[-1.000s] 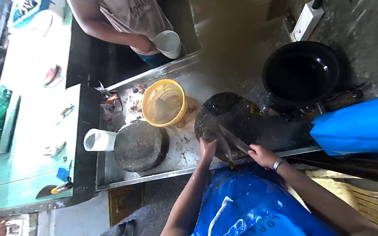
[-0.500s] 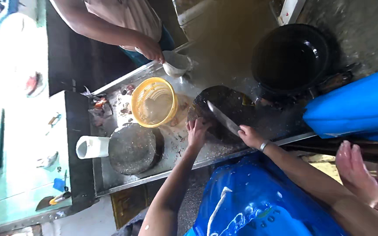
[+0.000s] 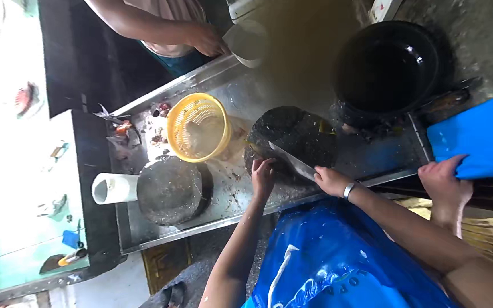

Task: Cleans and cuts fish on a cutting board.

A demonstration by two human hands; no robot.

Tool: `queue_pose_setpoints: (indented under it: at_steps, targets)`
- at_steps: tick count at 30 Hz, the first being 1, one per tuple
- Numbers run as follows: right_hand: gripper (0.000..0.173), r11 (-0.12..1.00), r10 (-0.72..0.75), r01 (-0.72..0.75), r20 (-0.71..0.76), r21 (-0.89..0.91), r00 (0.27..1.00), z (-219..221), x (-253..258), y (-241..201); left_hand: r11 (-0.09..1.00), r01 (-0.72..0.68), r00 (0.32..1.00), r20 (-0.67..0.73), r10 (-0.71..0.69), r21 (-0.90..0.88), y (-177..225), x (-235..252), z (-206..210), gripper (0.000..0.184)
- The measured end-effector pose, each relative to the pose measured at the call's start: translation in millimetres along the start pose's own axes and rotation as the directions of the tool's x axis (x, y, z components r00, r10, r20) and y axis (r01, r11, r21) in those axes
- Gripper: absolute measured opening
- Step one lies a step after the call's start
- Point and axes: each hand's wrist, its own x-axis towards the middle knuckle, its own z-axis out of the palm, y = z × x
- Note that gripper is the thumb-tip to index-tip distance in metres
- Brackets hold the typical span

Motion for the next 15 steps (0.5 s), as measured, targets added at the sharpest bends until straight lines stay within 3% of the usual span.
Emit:
queue_pose_setpoints:
  at_steps: [9, 12, 15]
  targets:
    - [0.035, 0.988, 0.151, -0.151, -0.012, 0.026, 0.988, -12.3, -12.3, 14.1, 0.999, -0.041, 0.995, 0.086, 0.042, -0.007, 17.4, 14.4, -5.2, 0.035]
    - [0.034, 0.995, 0.09, -0.085, -0.092, 0.055, 0.992, -8.4, -5.1, -0.3, 1.0, -0.006, 0.997, 0.074, 0.006, 0.001, 13.0, 12.9, -3.8, 0.032]
    - [0.03, 0.999, 0.022, -0.027, -0.115, -0.04, 0.993, 0.1, 7.1, -13.9, 1.0, -0.004, 0.997, 0.079, 0.006, -0.023, 10.8, 12.0, -3.2, 0.033]
